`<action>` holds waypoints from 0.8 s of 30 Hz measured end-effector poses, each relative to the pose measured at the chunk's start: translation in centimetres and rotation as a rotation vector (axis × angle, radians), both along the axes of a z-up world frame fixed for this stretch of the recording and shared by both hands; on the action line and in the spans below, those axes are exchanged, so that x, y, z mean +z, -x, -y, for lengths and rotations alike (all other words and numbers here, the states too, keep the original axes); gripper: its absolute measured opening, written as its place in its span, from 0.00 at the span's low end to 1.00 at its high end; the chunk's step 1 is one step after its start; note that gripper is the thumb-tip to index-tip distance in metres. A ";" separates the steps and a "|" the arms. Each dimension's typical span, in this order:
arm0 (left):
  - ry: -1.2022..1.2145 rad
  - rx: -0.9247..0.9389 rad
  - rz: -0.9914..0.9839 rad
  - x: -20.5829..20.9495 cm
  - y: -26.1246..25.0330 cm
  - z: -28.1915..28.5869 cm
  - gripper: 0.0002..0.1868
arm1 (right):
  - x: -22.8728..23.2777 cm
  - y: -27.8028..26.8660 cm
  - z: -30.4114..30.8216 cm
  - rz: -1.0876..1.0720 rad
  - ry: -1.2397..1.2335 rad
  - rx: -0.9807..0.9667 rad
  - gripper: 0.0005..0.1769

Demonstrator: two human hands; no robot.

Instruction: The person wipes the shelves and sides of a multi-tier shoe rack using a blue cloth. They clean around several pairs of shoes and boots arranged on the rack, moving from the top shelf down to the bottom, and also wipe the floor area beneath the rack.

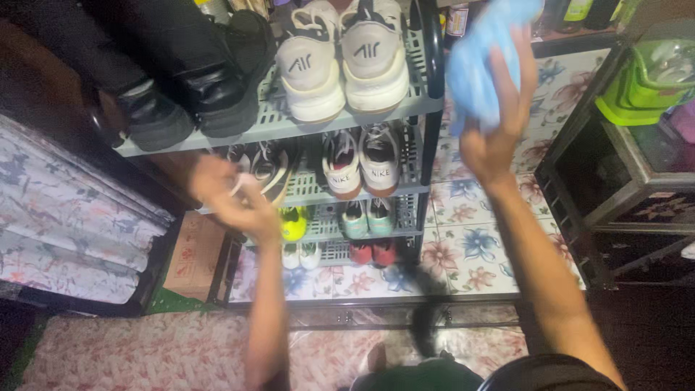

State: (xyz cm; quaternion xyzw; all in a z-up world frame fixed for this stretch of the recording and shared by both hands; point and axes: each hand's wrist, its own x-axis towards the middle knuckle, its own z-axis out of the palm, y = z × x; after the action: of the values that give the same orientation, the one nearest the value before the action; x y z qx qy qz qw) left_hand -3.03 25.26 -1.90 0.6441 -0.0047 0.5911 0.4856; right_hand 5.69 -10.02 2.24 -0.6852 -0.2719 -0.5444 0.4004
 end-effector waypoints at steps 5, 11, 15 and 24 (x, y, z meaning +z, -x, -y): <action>-0.231 0.557 -0.083 2.9 -1.9 -13.3 0.27 | 7.3 -6.1 -0.9 -0.268 0.241 -0.011 0.34; -0.234 0.409 -0.298 1.5 -4.0 -20.1 0.32 | 7.4 -3.9 -2.6 -0.104 0.336 0.057 0.41; -0.160 0.235 -0.240 -0.4 -5.2 -20.9 0.33 | 6.3 -2.8 -2.9 -0.068 0.384 -0.045 0.42; -0.314 0.369 -0.167 0.2 -6.5 -20.4 0.36 | 3.3 -1.4 -6.1 -0.107 0.087 -0.011 0.47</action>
State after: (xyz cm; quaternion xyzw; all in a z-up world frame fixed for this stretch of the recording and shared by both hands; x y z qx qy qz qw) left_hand 3.48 45.70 -1.66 0.7483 0.0612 0.6063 0.2621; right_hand 7.13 -3.96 5.50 -0.7315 -0.2697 -0.4971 0.3810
